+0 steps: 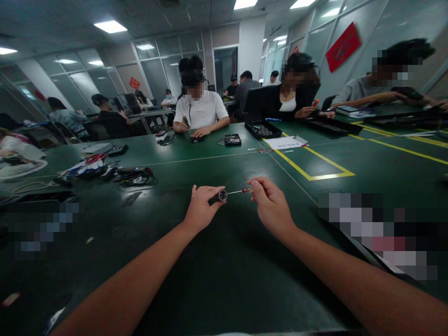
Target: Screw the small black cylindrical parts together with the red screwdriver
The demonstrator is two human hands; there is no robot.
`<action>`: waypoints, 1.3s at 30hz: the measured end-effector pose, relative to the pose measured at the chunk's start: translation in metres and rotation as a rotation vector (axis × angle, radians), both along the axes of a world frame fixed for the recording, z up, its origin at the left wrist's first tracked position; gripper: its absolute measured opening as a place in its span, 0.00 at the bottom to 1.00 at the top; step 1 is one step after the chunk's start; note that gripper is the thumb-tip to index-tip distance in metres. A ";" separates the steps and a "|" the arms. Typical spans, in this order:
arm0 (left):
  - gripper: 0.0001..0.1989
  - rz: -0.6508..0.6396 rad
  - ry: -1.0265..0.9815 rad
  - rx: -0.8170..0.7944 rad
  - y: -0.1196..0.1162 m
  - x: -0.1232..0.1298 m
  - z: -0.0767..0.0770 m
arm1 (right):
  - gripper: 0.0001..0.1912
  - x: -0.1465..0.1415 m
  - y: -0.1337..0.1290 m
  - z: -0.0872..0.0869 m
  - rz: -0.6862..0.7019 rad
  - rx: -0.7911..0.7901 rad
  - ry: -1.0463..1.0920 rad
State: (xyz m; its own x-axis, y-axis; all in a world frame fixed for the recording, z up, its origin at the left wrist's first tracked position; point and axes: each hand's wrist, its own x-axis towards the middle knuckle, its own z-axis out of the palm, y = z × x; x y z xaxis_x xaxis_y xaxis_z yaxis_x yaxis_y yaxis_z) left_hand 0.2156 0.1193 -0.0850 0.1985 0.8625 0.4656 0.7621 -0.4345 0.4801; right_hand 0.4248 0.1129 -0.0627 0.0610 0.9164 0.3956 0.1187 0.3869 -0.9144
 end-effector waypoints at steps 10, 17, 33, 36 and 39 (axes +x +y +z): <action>0.18 0.019 0.025 0.025 0.002 -0.004 0.001 | 0.15 0.002 0.022 -0.014 0.097 -0.317 0.426; 0.17 0.015 0.022 0.001 0.002 -0.003 0.002 | 0.17 0.002 0.024 -0.016 0.039 -0.228 0.341; 0.18 0.014 0.011 0.022 0.001 -0.001 0.001 | 0.14 0.000 0.012 -0.007 -0.003 -0.071 0.141; 0.18 0.015 0.006 0.020 0.001 -0.001 0.000 | 0.14 0.000 0.010 -0.005 -0.011 -0.050 0.122; 0.18 0.022 0.002 0.016 0.001 -0.002 0.000 | 0.13 0.000 0.006 -0.002 0.036 -0.031 0.072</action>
State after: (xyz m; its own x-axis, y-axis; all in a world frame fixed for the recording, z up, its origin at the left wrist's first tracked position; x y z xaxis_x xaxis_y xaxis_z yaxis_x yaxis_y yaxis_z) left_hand 0.2137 0.1208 -0.0851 0.1801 0.8593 0.4788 0.7727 -0.4248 0.4717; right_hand 0.4247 0.1187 -0.0652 0.0553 0.9303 0.3625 0.0393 0.3608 -0.9318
